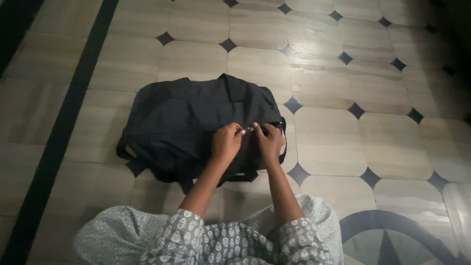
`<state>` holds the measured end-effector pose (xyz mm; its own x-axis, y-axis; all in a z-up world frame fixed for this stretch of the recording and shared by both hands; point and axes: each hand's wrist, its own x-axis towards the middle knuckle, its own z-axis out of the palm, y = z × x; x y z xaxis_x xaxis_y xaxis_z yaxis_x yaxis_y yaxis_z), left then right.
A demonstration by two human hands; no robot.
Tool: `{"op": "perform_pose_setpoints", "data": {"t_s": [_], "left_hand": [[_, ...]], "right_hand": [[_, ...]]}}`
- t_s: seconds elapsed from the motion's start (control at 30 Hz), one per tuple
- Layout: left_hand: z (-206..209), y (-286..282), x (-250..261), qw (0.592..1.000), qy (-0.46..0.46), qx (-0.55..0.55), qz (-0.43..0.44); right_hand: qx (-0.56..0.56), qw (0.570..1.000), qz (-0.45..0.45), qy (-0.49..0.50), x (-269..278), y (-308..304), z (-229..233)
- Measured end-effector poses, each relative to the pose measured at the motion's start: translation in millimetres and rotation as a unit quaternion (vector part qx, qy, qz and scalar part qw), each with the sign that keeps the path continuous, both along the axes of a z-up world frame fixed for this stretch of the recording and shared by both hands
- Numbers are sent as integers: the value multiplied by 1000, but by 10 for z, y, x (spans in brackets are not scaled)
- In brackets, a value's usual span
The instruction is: The person unzips a black bag on the floor and removes several pieces of clothing, including a pink checkered item, white garments, a pink top, a patterned item, and a pair of small tan trousers.
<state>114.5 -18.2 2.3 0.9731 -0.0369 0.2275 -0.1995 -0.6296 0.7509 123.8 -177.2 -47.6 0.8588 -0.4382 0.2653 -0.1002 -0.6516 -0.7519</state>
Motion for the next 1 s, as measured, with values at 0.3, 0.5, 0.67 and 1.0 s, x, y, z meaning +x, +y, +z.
{"op": "perform_pose_setpoints", "data": {"t_s": [0.3,0.5,0.67,1.0], "left_hand": [[13,12,-3,1000,21,20,7],[29,34,13,999,39,9,3],[50,39,-10,998,66,17,8],[21,104,-16,998,63,6,8]], "right_hand": [[16,1000,18,-5,-14,32,-53],[25,999,24,-6,-15,11,-63],[-12,999,21,-41,-15,-3,-100],[25,999,29,19,-55,-74,-67]]}}
